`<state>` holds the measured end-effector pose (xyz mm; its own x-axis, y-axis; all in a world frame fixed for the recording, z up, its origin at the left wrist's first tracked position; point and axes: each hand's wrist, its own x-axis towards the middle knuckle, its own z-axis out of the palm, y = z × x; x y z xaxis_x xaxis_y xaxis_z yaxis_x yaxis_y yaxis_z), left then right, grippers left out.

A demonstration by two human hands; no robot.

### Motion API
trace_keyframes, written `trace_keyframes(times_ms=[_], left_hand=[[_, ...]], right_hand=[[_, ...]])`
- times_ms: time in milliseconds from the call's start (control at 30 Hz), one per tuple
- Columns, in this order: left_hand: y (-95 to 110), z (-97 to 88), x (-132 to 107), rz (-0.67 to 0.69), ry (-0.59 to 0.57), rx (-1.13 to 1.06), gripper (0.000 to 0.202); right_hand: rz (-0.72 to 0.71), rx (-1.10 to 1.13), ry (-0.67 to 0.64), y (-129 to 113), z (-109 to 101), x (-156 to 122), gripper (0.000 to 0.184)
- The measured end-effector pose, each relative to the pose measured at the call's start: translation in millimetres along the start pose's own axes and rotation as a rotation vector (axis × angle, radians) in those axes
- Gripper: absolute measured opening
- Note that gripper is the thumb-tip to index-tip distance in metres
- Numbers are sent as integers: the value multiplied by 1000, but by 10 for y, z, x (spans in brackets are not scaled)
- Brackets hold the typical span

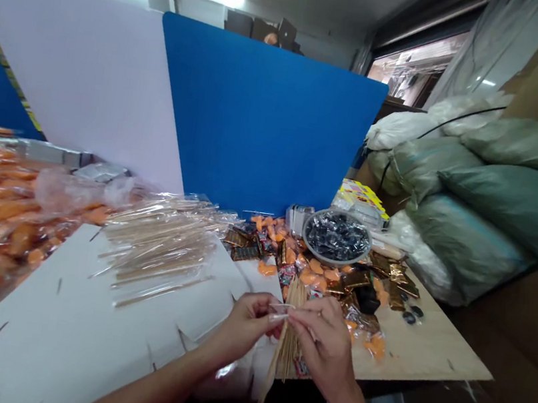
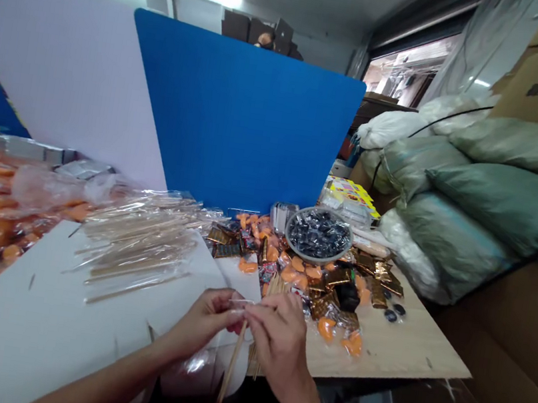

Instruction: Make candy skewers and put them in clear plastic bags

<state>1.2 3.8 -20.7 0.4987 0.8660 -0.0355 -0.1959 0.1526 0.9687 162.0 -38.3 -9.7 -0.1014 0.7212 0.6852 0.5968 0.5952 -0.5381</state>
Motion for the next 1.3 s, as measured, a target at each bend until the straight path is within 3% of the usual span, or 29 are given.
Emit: trace_keyframes(times_ms=[67,167,267,367,467,567,667,733,800,867,933,1033,1133,1300], left_hand=[[75,-57,-27,-37,1,-26,22],[167,-85,-78,-50,-40,-21,23],[140,-68,-79,-64,-60,-69,26],[28,-94,-36,-241,-187,-238,30],[-46,-170,-58,-407,-315,-270,30],[-50,-202,-225,-337,-350,-50,22],[-90,-239,-441,-64,-298,477,21],[-174,-390,-504,84,-240,858,17],[-293,-691,-449,187,-117,1140,11],[-417,-1093,-294,251,186,1350,15],[-518,-1498,-108,251,306,1370,24],[-612,-1932,84,267,292,1343,27],[-665,-2109,136,291,243,1282,25],[-720,-2144,118,298,283,1232,22]], right_hand=[[-135,-114,-47,5,-8,-23,23],[-142,-67,-137,40,-13,-67,21],[56,199,-179,84,28,-117,13],[311,427,-183,121,88,-176,20],[302,453,-310,121,133,-237,15],[301,414,-345,68,205,-322,14],[375,388,-353,17,358,-459,20],[441,384,-372,86,488,-561,23],[538,330,-362,298,585,-654,29],[649,154,-283,627,615,-731,32],[756,-47,-208,978,595,-777,32],[854,-150,-170,1375,585,-772,29],[924,-137,-178,1585,646,-723,28],[1038,61,-209,1745,657,-736,24]])
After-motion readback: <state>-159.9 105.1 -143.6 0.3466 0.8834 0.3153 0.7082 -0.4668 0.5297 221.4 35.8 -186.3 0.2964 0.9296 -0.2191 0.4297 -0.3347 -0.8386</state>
